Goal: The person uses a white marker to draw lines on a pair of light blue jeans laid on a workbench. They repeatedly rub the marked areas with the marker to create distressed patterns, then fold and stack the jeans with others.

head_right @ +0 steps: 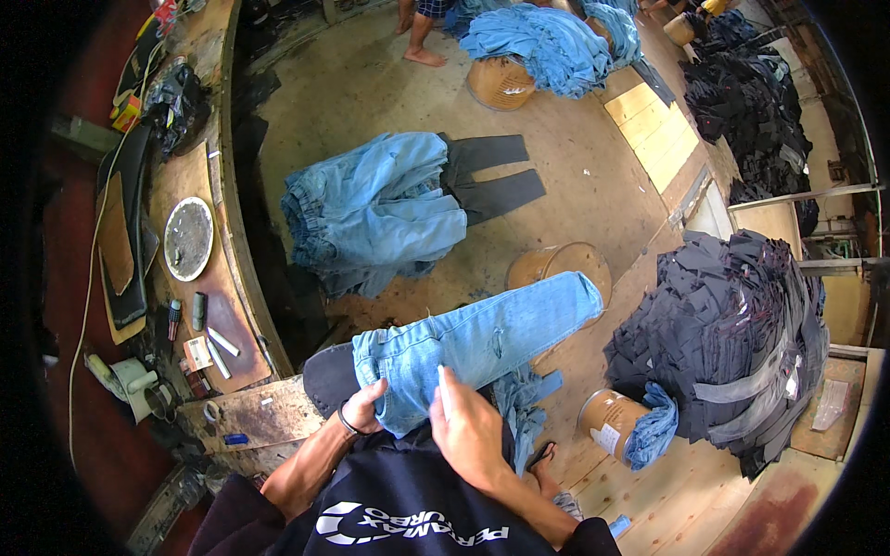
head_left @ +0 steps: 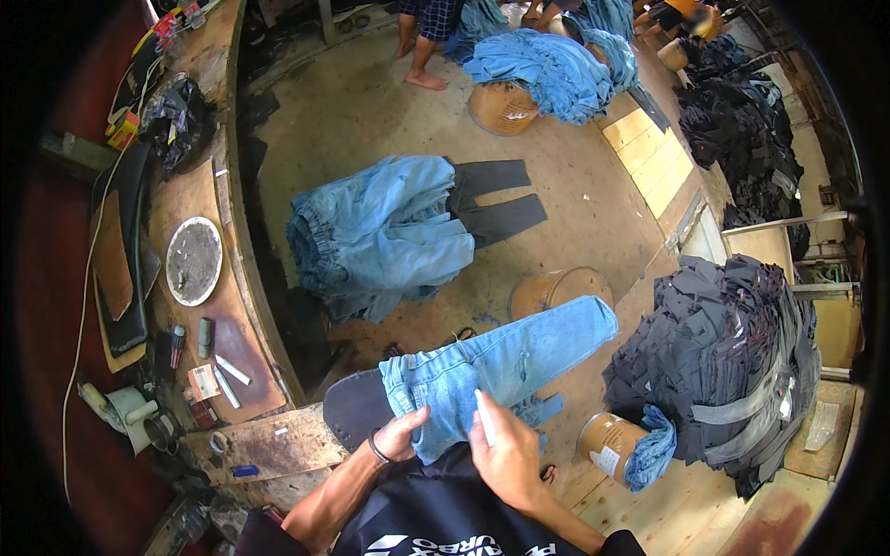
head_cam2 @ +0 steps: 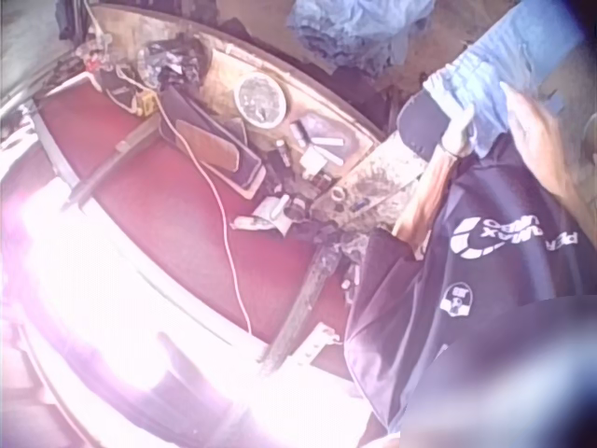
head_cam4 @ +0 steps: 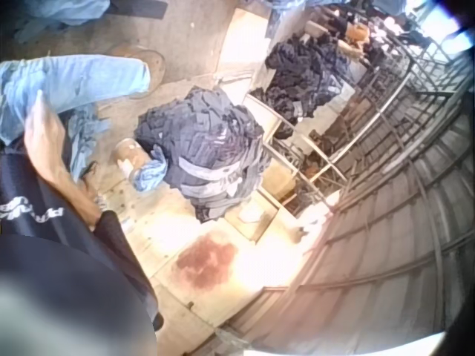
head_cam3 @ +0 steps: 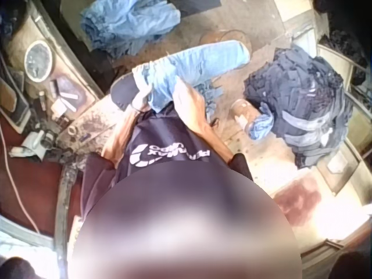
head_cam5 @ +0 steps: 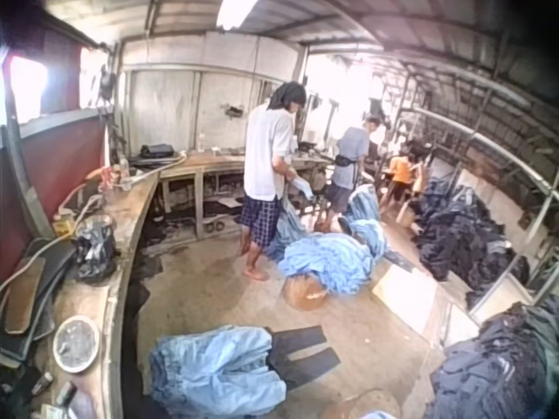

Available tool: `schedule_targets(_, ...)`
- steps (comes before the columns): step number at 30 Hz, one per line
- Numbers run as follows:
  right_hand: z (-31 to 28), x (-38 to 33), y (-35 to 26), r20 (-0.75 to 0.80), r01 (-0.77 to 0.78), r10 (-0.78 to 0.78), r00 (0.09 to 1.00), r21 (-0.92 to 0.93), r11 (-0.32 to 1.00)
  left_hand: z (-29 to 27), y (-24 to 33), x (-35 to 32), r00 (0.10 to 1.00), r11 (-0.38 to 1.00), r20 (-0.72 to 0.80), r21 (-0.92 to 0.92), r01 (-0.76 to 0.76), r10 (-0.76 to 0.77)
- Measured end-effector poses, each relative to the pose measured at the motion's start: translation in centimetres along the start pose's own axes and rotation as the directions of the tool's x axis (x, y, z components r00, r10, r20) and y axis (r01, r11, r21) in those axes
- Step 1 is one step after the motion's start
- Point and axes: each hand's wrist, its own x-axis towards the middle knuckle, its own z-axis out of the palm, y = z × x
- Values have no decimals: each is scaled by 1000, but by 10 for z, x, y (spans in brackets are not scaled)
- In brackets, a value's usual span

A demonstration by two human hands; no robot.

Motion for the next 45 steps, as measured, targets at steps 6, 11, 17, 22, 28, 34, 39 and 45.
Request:
schedule_targets(6, 5, -2, 4, -22, 69, -69, 997, -1, 998, 1, -2, 0, 999, 999, 12, -6, -39, 39)
schedule_targets(11, 8, -6, 7, -23, 79, -80, 997, -36, 996, -3, -3, -2, 999, 999, -9, -30, -31, 31)
schedule_targets(17, -13, 13, 19, 51, -5, -13, 999, 335, 942, 2, -6, -2, 995, 995, -1, 7, -99, 99)
schedule_targets(22, -24, 27, 41, 45, -144, 137, 990, 327, 934, 7, -5, 1, 993, 992, -51, 69, -101, 105)
schedule_targets(28, -24, 35, 48, -45, -23, 43, 998, 378, 925, 6, -8, 1, 989, 990, -74, 63, -125, 130)
schedule_targets(34, -38, 35, 61, 21, -192, 211, 977, 505, 841, 3, -9, 2, 986, 987, -45, 20, -160, 161)
schedule_targets(39, -44, 37, 68, 137, -119, 77, 988, 326, 938, 6, -12, 2, 975, 984, -150, 98, -148, 162)
schedule_targets(45, -42, 40, 84, 220, -114, 68, 973, 203, 972, -4, -15, -1, 976, 979, -86, 52, -197, 201)
